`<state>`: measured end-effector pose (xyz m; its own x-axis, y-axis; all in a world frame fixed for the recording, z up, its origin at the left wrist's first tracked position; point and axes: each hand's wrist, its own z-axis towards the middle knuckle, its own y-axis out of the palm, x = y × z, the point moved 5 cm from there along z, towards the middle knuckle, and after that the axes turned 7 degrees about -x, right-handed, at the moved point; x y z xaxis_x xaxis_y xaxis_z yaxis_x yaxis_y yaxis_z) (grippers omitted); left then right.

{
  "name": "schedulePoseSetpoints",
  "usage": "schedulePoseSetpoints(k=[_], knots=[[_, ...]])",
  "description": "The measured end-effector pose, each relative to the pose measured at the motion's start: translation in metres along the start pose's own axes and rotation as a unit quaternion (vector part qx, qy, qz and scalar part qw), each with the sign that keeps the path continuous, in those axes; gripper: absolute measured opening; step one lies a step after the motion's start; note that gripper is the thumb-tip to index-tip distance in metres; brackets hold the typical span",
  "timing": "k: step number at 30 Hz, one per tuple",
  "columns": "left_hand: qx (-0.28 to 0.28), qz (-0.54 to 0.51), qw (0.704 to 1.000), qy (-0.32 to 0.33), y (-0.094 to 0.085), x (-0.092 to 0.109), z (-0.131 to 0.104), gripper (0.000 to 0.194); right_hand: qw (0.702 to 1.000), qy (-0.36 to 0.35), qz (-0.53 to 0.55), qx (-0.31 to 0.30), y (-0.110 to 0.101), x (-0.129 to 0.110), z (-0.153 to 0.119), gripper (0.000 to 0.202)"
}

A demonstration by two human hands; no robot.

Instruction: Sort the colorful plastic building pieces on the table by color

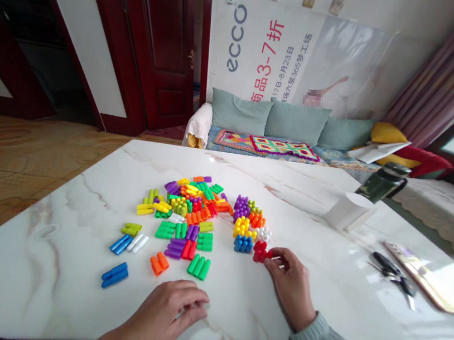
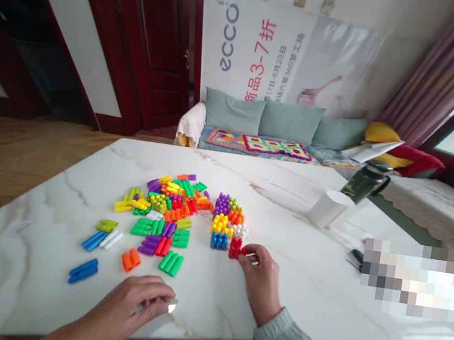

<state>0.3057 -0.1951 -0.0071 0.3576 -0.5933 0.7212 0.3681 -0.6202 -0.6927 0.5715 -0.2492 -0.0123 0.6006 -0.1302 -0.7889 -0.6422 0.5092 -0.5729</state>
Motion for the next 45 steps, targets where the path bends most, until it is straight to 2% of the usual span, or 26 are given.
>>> schedulePoseSetpoints(k=[15,24,38,42,44,45], knots=[[-0.002,0.003,1.0,0.002,0.0,0.003,-0.001,0.017,0.999,-0.02,-0.037,0.023,-0.003,0.005,0.016,0.019],[0.002,0.01,1.0,0.003,0.002,0.0,0.0,0.015,0.998,-0.023,-0.047,0.017,-0.001,0.008,0.017,0.018],[0.002,0.015,1.0,0.011,-0.002,0.006,-0.001,0.015,0.996,-0.05,-0.072,0.015,0.0,0.005,0.016,0.019],[0.008,0.043,0.998,0.038,-0.01,0.01,-0.001,0.015,0.99,-0.094,-0.078,0.064,-0.005,-0.016,0.001,0.026],[0.049,0.064,0.996,0.036,-0.025,0.007,-0.001,0.016,0.984,-0.144,-0.074,0.068,0.0,-0.035,-0.013,0.026],[0.081,0.076,0.994,0.025,-0.035,0.003,-0.001,0.016,0.981,-0.176,-0.072,0.047,0.007,-0.045,-0.021,0.024]])
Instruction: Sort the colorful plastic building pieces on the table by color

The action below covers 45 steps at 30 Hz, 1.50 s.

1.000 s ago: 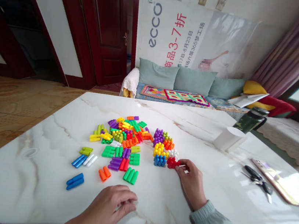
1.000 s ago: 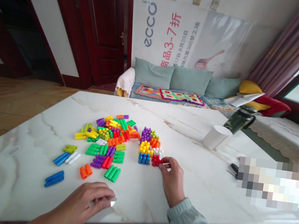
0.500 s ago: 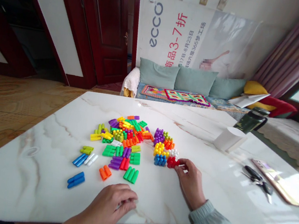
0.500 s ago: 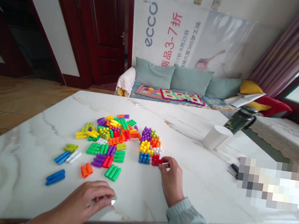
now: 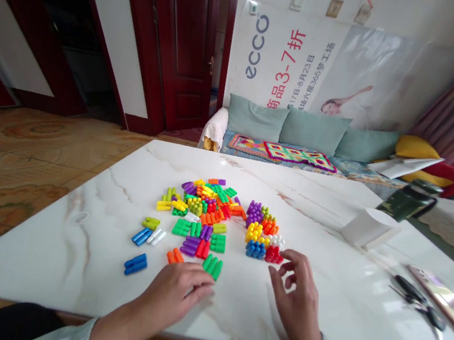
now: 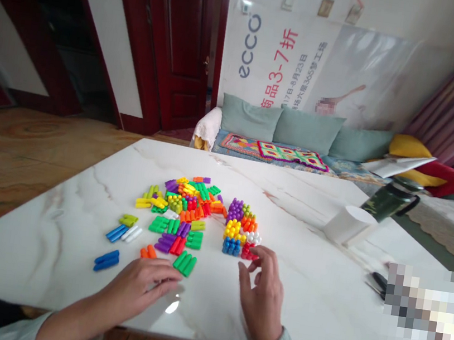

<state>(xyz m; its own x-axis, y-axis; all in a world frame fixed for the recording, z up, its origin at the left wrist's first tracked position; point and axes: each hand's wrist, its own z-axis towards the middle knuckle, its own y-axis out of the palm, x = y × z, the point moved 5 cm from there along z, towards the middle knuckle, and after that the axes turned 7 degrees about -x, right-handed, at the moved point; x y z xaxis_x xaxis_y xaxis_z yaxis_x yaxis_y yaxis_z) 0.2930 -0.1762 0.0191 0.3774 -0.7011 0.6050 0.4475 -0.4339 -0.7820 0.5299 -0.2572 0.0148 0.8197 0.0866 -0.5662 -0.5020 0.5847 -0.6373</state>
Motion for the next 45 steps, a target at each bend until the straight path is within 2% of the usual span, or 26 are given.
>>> schedulePoseSetpoints(k=[4,6,8,10,12,14,17,20,28,31,35,38,42,45], knots=[[0.126,0.044,0.989,-0.068,-0.042,-0.033,0.002,0.017,0.984,-0.095,0.027,-0.149,0.033,-0.037,-0.016,0.019],[0.153,0.043,0.982,-0.102,-0.056,-0.049,0.002,0.016,0.975,-0.105,0.035,-0.193,0.046,-0.043,-0.02,0.017],[0.148,0.035,0.98,-0.127,-0.061,-0.061,0.004,0.016,0.971,-0.104,0.032,-0.214,0.055,-0.045,-0.019,0.014],[0.118,0.031,0.984,-0.133,-0.058,-0.066,0.006,0.016,0.968,-0.097,0.026,-0.23,0.061,-0.046,-0.017,0.012],[0.076,0.042,0.99,-0.111,-0.05,-0.063,0.009,0.02,0.965,-0.09,0.019,-0.247,0.065,-0.048,-0.015,0.012],[0.041,0.067,0.993,-0.083,-0.039,-0.058,0.01,0.034,0.962,-0.089,0.013,-0.257,0.068,-0.051,-0.014,0.013],[0.027,0.111,0.991,-0.074,-0.028,-0.056,0.011,0.053,0.961,-0.092,0.003,-0.26,0.072,-0.055,-0.012,0.018],[0.033,0.143,0.986,-0.078,-0.022,-0.059,0.012,0.057,0.958,-0.097,-0.015,-0.268,0.077,-0.057,-0.01,0.018],[0.041,0.175,0.982,-0.053,-0.015,-0.05,0.016,0.035,0.958,-0.098,-0.044,-0.265,0.08,-0.057,-0.009,0.022],[0.071,0.148,0.985,-0.05,-0.019,-0.048,0.017,0.03,0.962,-0.096,-0.026,-0.256,0.08,-0.055,-0.008,0.023],[0.138,0.104,0.982,-0.079,-0.03,-0.057,0.017,0.03,0.968,-0.076,0.005,-0.24,0.079,-0.053,-0.007,0.023],[0.144,0.092,0.98,-0.101,-0.032,-0.065,0.017,0.029,0.968,-0.074,0.017,-0.239,0.079,-0.053,-0.006,0.02],[0.155,0.17,0.966,-0.12,-0.034,-0.062,0.018,0.029,0.967,-0.075,0.016,-0.244,0.08,-0.054,-0.005,0.018],[0.145,0.229,0.96,-0.071,-0.03,-0.047,0.021,0.036,0.966,-0.081,0.013,-0.243,0.08,-0.055,-0.006,0.019]])
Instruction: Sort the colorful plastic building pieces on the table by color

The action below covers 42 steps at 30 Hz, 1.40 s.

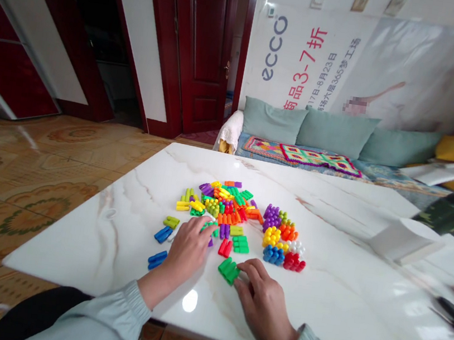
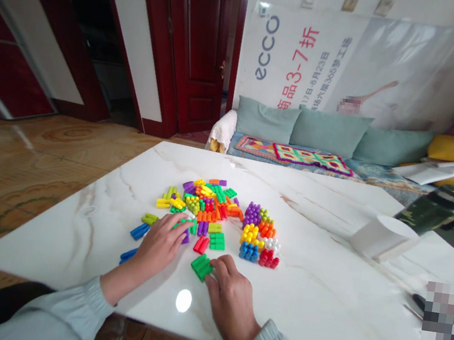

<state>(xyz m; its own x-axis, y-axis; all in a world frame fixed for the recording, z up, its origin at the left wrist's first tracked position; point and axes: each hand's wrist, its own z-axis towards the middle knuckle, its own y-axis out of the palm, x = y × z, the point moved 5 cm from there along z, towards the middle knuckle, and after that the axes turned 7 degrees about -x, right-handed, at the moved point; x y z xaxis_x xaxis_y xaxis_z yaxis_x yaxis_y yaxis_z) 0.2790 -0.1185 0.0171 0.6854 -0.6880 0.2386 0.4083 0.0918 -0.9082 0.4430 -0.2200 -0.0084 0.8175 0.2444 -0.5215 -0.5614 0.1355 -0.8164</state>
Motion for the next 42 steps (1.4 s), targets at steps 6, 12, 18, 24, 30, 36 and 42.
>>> schedulePoseSetpoints(k=[6,12,18,24,30,36,42], knots=[[-0.104,-0.017,0.981,0.161,0.025,0.027,-0.004,0.049,1.0,-0.012,-0.017,-0.011,0.003,-0.002,-0.001,0.018],[-0.072,-0.012,0.988,0.135,0.029,0.024,-0.001,0.02,1.0,-0.009,-0.022,-0.019,0.002,-0.004,0.0,0.018],[-0.065,-0.012,0.99,0.123,0.025,0.025,-0.001,0.016,1.0,-0.011,-0.015,-0.008,-0.001,-0.007,-0.001,0.018],[-0.074,0.002,0.992,0.104,0.034,0.022,-0.001,0.015,1.0,-0.006,-0.014,-0.011,-0.001,-0.007,0.0,0.017],[-0.009,-0.149,0.986,0.073,0.01,0.015,0.001,0.033,1.0,-0.006,0.012,0.014,0.001,-0.003,-0.004,0.026],[-0.038,-0.455,0.889,-0.037,0.005,0.025,-0.007,0.011,0.977,0.041,0.201,0.06,0.002,0.006,-0.003,0.038],[-0.083,-0.612,0.779,-0.107,0.025,0.037,-0.02,0.022,0.952,0.026,0.295,0.075,-0.004,0.001,0.001,0.017]])
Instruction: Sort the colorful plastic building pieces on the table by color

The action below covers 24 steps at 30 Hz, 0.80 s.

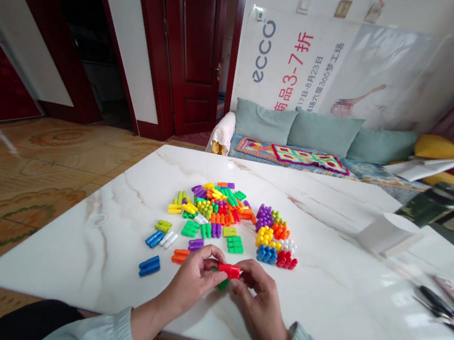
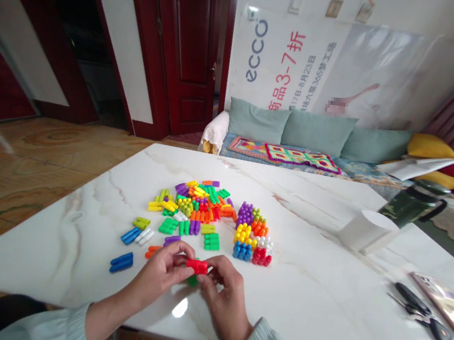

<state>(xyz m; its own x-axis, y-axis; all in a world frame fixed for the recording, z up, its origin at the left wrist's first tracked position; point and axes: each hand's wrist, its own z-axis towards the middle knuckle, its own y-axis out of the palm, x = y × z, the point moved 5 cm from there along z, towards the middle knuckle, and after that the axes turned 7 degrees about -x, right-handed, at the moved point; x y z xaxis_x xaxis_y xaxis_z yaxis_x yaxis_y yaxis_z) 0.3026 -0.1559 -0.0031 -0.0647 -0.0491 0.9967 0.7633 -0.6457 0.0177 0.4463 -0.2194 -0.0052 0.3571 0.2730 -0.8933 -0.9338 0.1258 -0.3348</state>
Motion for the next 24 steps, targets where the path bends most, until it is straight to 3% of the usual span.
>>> schedulePoseSetpoints(k=[5,10,24], knots=[[0.03,0.09,0.995,0.002,0.0,0.004,-0.001,0.014,0.999,-0.046,0.012,0.011,-0.005,-0.012,-0.001,0.017],[0.041,0.168,0.985,0.011,0.002,0.006,-0.003,0.014,0.999,-0.026,0.017,0.012,-0.005,-0.007,-0.003,0.015],[0.011,0.234,0.971,0.045,0.004,0.006,-0.005,0.017,0.999,-0.032,0.014,0.009,-0.006,-0.016,0.001,0.015]])
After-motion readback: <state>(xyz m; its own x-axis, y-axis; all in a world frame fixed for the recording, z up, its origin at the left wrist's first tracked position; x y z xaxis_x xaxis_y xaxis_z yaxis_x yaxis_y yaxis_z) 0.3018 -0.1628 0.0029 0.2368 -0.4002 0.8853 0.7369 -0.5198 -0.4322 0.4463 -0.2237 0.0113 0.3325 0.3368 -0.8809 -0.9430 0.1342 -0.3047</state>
